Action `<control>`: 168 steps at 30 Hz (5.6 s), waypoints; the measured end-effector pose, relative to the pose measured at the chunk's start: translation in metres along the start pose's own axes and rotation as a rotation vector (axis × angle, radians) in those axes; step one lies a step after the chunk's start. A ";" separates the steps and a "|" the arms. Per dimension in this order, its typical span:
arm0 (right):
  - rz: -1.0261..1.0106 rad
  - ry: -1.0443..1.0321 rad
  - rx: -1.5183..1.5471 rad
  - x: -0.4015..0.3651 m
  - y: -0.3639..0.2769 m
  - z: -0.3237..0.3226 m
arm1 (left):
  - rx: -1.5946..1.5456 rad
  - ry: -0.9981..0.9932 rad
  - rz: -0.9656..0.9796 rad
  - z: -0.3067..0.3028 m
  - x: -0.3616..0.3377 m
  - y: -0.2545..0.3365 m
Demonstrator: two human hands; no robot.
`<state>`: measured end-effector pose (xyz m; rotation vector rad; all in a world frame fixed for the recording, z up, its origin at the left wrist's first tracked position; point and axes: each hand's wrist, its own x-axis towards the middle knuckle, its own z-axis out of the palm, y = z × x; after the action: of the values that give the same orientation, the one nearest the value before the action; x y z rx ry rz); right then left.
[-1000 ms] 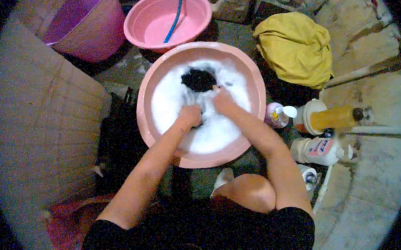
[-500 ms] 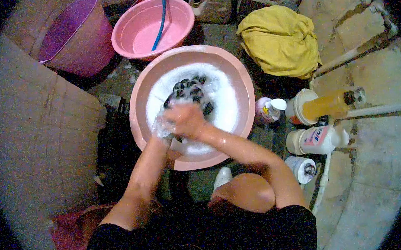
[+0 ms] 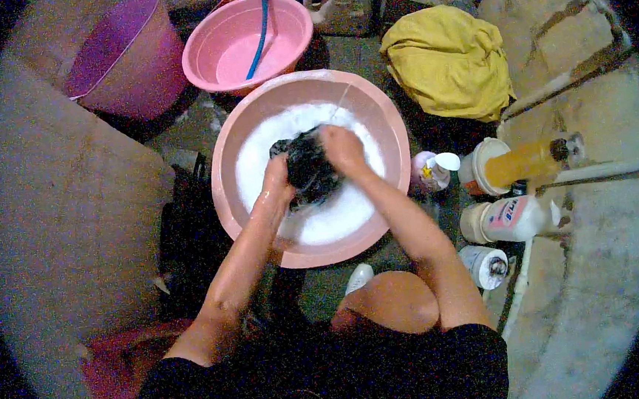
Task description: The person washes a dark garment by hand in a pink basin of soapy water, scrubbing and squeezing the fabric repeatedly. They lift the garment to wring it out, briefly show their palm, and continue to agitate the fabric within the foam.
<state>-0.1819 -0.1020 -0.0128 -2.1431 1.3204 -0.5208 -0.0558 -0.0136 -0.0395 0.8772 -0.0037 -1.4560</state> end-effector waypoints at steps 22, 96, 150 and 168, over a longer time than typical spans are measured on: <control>-0.071 -0.278 0.194 0.008 0.014 -0.006 | 1.605 0.184 0.421 0.006 -0.006 0.019; -0.085 0.084 -0.078 0.008 -0.013 0.013 | -0.106 0.157 0.020 0.030 -0.004 0.007; -0.423 -0.241 0.032 -0.052 -0.080 -0.007 | -0.181 -0.008 -0.147 0.026 -0.008 0.020; 0.551 -0.299 0.729 0.019 0.027 0.005 | -0.019 0.027 -0.011 0.050 -0.013 0.014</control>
<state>-0.1891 -0.1271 -0.0330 -1.1525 1.2261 -0.3526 -0.0713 -0.0303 0.0089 0.8828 0.0347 -1.4517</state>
